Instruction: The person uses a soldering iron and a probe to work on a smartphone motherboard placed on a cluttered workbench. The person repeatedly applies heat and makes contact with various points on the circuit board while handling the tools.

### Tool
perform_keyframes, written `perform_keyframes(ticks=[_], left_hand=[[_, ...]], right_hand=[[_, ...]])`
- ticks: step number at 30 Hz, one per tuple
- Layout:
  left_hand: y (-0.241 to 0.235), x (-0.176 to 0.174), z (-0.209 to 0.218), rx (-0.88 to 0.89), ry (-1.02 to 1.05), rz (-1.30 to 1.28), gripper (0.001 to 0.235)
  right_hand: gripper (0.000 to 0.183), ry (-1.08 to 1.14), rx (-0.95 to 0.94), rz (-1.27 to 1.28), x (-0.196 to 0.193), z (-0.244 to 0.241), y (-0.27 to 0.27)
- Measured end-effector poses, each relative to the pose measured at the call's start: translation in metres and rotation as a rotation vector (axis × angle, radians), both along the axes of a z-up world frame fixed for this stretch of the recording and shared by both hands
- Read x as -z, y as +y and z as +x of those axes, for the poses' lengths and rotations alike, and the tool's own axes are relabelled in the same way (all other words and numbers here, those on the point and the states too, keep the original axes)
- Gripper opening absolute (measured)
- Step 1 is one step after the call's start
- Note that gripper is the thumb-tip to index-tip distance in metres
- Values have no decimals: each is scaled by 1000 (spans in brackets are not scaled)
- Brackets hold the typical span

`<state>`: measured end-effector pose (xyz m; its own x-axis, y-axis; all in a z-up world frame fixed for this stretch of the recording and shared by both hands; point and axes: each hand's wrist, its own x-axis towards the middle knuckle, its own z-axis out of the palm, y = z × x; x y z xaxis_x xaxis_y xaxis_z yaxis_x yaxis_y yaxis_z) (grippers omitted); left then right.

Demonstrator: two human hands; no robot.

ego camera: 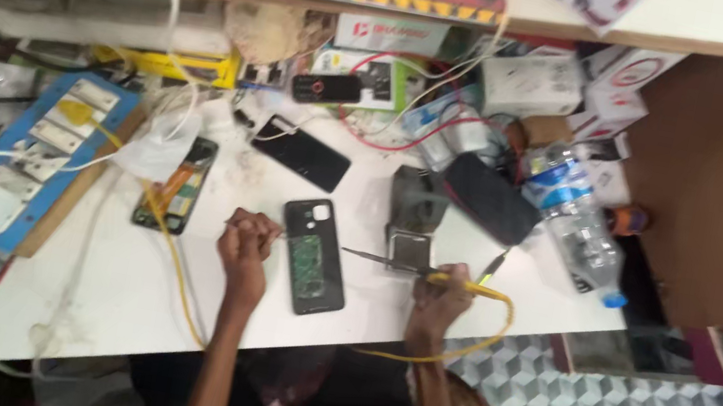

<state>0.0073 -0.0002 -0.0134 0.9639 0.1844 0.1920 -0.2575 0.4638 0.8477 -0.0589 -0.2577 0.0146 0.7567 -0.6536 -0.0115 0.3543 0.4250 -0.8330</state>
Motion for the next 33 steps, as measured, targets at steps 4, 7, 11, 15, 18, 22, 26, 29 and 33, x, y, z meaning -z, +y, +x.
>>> perform_keyframes(ticks=[4,7,11,15,18,22,26,29,33], left_hand=[[5,-3,-4,-16,-24,71,37],[2,-5,-6,-20,-1,78,38],[0,-6,-6,-27,9,83,39],[3,-4,-8,-39,-26,121,42],[2,-5,-5,-53,59,86,41],[-2,-3,3,-35,-47,43,42],[2,4,-5,-44,-14,48,40],[0,4,-2,-25,-49,17,40],[1,5,-6,-21,37,75,36]], right_hand=[[31,-19,-65,-8,-5,2,8],[32,-110,-140,-113,-7,-3,9],[32,-106,-134,-91,0,-2,10],[31,61,-47,-114,12,-1,11],[33,-16,-83,-62,17,-1,4],[46,-95,-88,-39,20,4,-2],[39,-55,-157,-151,22,0,5],[33,-52,-173,-114,20,-2,3],[27,-10,-264,-97,19,-10,-1]])
